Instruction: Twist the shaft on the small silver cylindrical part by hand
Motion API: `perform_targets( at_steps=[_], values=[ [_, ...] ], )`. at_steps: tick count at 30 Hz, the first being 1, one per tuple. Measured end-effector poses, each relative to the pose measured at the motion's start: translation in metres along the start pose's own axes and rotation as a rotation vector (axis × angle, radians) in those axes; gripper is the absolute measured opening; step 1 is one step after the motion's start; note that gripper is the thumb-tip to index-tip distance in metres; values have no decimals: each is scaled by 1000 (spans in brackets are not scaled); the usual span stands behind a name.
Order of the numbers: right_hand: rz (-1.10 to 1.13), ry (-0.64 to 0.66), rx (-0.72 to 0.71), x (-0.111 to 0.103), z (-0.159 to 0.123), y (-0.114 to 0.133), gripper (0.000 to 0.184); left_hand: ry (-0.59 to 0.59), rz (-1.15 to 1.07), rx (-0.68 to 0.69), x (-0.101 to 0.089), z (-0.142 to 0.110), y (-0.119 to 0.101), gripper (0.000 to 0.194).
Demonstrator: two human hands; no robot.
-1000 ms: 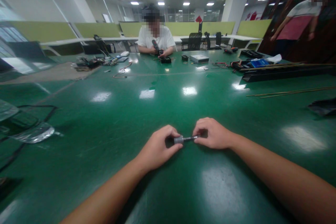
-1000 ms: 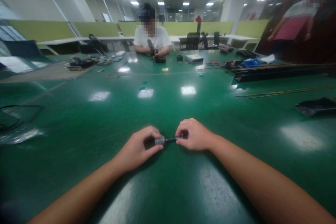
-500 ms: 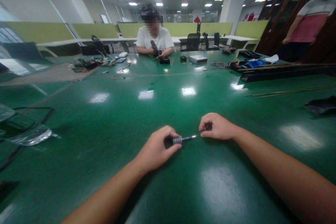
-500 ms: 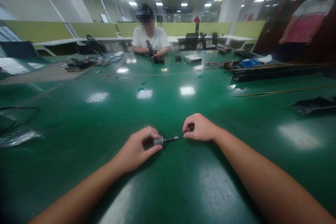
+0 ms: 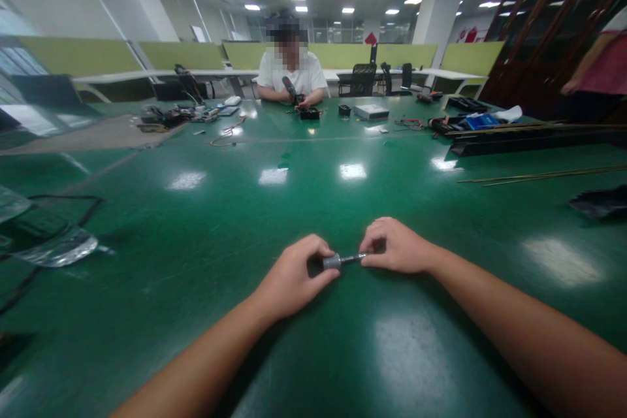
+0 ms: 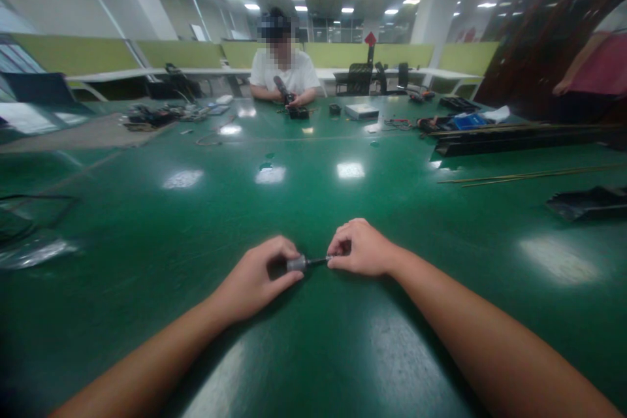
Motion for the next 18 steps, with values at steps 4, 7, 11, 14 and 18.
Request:
perform_targets(
  at_steps=[4,7,11,14,18],
  values=[
    [-31,-93,-5,15,3,18,7,12,-4,27,2,0,-1,11],
    [-60,-153,25,19,1,23,12,21,-1,39,2,-1,-1,12],
    [-35,-156,27,18,-2,22,20,29,-16,29,1,-1,-2,9],
    [-25,-148,16,17,-4,22,17,32,-19,12,1,-1,-3,11],
    [-26,-139,21,19,-3,22,14,32,16,0,2,0,-2,16]
  ],
)
Point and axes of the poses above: each hand's wrist, its own z-axis towards the middle knuckle, its own x-axis out of the palm, y = z × x, the point moved 8 cm from there along z, towards the middle knuckle, and after that the axes turned 10 degrees about -y, right-handed, at the moved point
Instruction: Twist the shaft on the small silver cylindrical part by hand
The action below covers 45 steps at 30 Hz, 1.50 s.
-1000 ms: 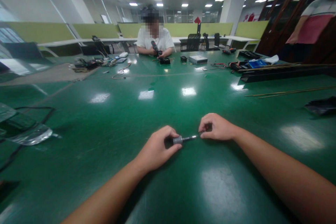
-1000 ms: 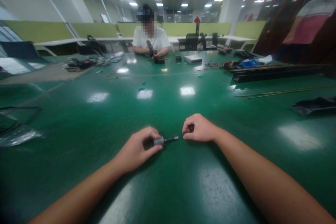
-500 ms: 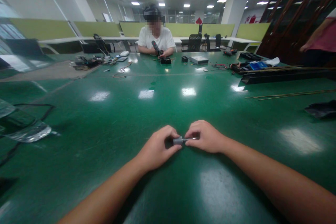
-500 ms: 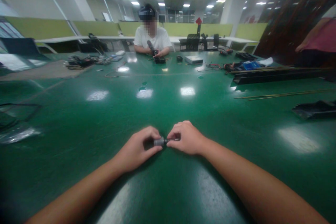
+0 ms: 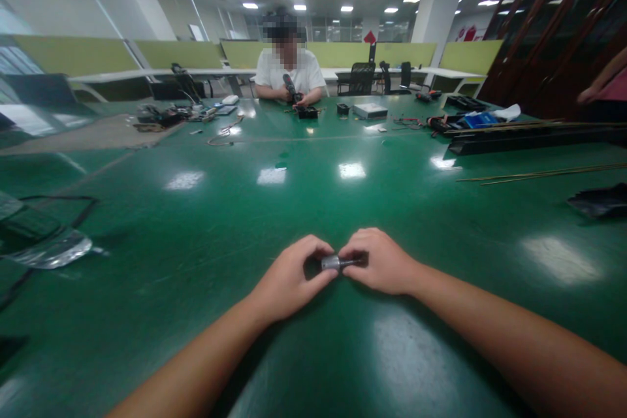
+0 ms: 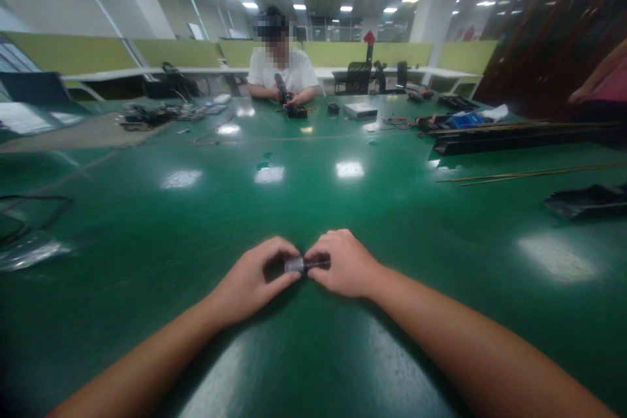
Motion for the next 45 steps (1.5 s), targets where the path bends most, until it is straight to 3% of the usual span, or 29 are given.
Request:
perform_targets(
  at_steps=[7,22,45],
  values=[
    [13,-37,43,-1,1,-4,10,9,26,-7,1,-2,3,16],
    [41,2,-29,-1,2,0,6,-15,-7,1,1,0,5,13],
    [67,38,-28,-6,1,-3,7,-7,-5,17,0,-1,3,13]
  ],
)
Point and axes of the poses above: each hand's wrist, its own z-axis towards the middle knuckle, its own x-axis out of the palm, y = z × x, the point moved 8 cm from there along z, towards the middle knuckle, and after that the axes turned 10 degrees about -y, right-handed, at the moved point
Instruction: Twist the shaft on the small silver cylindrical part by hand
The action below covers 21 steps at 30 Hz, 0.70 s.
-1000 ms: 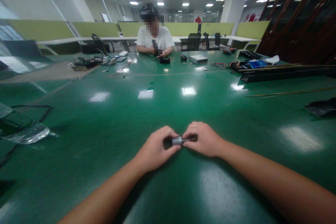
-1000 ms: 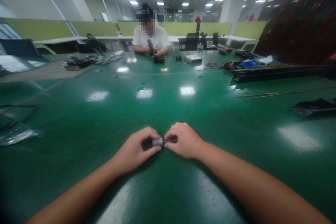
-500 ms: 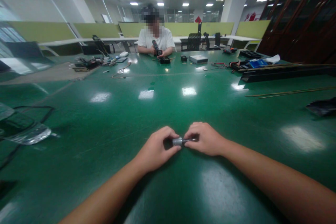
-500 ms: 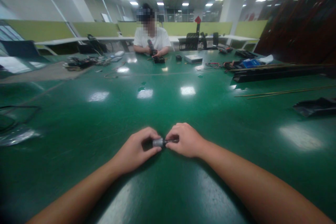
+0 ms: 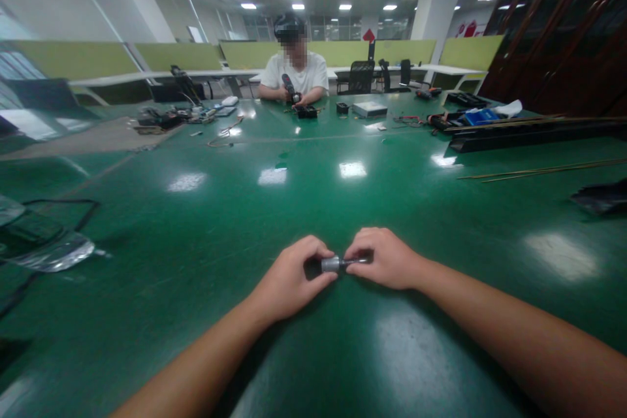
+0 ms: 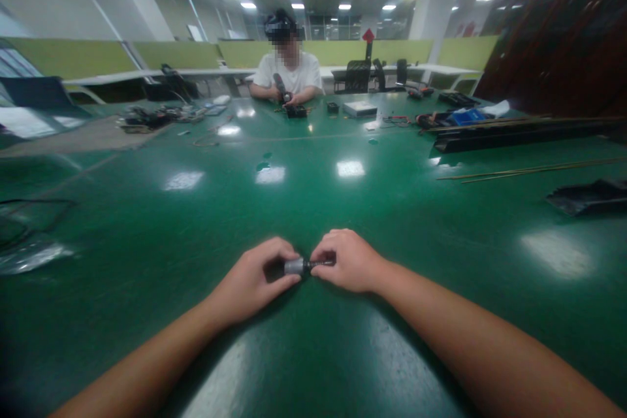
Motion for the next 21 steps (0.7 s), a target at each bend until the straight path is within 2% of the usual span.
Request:
perform_targets(
  at_steps=[21],
  values=[
    [-21,38,3,-12,0,-5,7,11,5,-6,-1,1,-1,14]
  ],
)
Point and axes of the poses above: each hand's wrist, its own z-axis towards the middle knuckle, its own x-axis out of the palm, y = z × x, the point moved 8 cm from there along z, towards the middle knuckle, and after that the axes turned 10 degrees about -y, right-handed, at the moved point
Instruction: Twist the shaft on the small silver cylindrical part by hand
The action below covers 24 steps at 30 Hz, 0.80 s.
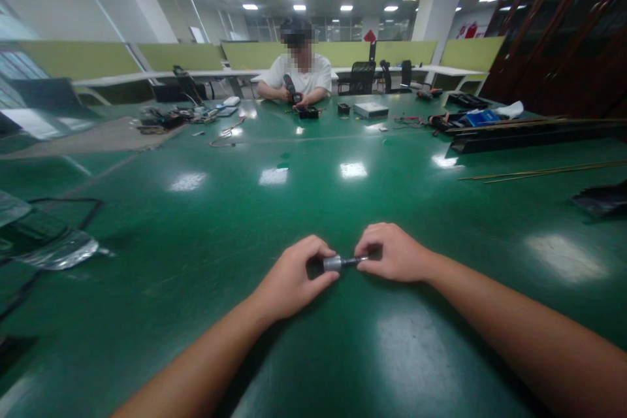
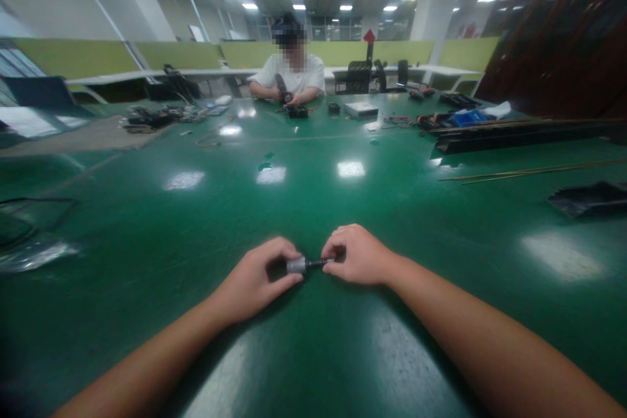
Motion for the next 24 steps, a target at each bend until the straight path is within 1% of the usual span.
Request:
perform_targets(
  at_steps=[11,24],
  values=[
    [-27,12,25,-3,-1,-6,6,-2,-5,-12,0,-1,-1,14],
    [-18,64,30,-6,-1,-11,7,-3,-7,-22,0,-1,0,14]
  ],
)
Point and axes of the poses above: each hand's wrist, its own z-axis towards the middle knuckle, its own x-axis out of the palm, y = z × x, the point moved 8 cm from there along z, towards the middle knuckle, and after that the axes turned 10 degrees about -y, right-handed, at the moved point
